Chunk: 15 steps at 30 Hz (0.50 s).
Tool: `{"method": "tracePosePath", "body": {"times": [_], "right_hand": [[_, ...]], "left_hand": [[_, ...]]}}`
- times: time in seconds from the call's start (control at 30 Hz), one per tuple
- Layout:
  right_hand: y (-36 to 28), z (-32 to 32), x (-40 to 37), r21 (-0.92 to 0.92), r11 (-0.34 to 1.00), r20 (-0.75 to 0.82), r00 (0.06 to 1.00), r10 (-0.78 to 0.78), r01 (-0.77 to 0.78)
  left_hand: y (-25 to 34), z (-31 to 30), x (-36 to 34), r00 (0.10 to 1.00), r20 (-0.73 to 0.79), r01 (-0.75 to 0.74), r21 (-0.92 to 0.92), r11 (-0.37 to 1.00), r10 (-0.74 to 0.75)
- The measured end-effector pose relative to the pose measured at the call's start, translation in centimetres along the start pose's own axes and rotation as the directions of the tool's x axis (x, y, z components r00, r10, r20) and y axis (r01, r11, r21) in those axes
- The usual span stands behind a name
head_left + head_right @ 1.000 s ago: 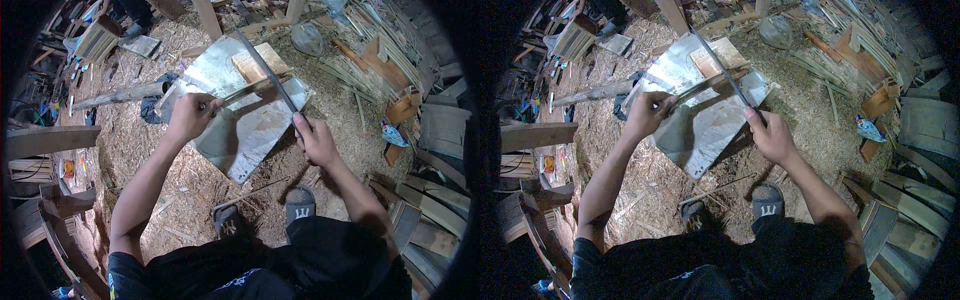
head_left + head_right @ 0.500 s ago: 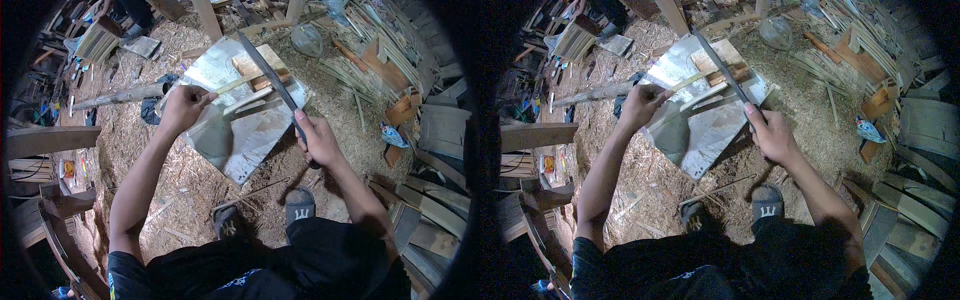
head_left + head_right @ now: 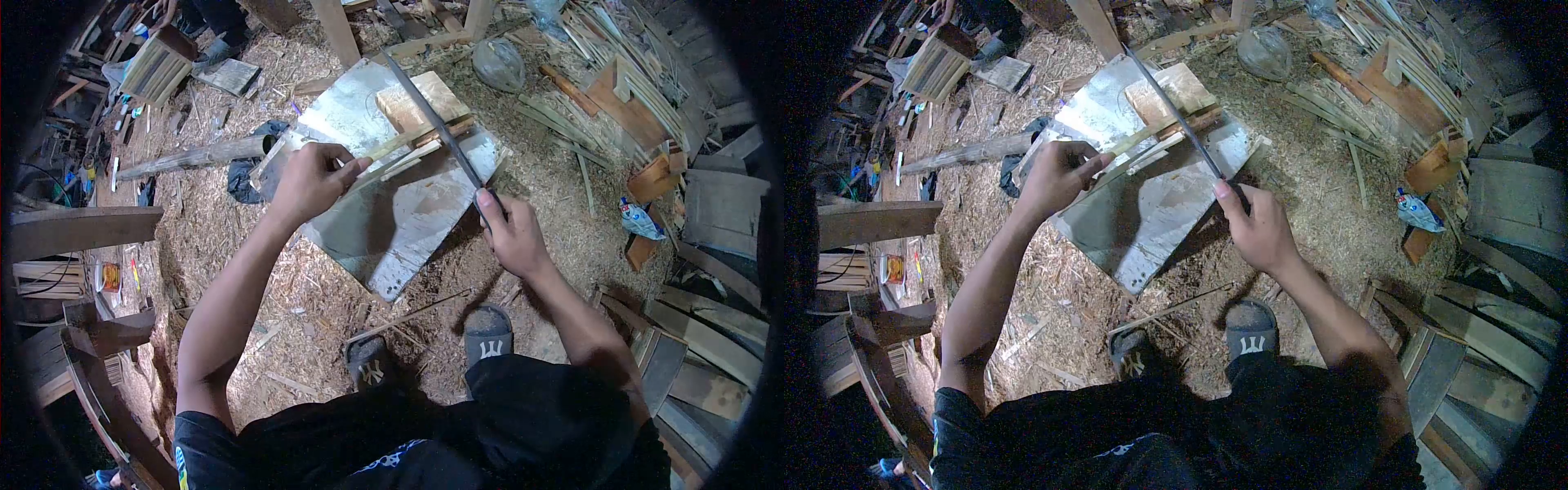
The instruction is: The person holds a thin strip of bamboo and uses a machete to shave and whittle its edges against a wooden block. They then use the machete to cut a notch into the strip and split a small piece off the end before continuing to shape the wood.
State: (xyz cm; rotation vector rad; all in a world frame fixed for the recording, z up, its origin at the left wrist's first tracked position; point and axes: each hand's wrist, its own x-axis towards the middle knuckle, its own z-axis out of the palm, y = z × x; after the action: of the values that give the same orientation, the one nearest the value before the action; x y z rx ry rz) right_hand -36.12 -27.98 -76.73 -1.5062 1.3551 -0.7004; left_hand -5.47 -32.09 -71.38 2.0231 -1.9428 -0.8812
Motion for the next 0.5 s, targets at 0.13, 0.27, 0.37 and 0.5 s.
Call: {"method": "tracePosePath", "body": {"times": [0.13, 0.27, 0.37, 0.5], "right_hand": [[0.76, 0.28, 0.03, 0.041, 0.999, -0.013, 1.000, 0.021, -0.021], [0.20, -0.04, 0.43, 0.029, 0.998, 0.012, 0.999, 0.049, -0.049], [0.40, -0.10, 0.78, -0.018, 0.998, 0.024, 0.998, 0.054, -0.054], [0.53, -0.16, 0.69, -0.001, 0.999, 0.036, 0.998, 0.050, -0.050]], "left_hand": [[-0.41, 0.33, 0.01, 1.000, 0.006, -0.029, -0.012, 1.000, 0.029], [-0.14, 0.39, -0.17, 0.999, 0.038, 0.013, -0.005, 1.000, -0.013], [0.02, 0.36, -0.01, 0.996, 0.064, 0.063, -0.009, 0.998, -0.063], [-0.34, 0.52, 0.31, 0.990, 0.094, 0.107, -0.053, 0.993, -0.101]]}}
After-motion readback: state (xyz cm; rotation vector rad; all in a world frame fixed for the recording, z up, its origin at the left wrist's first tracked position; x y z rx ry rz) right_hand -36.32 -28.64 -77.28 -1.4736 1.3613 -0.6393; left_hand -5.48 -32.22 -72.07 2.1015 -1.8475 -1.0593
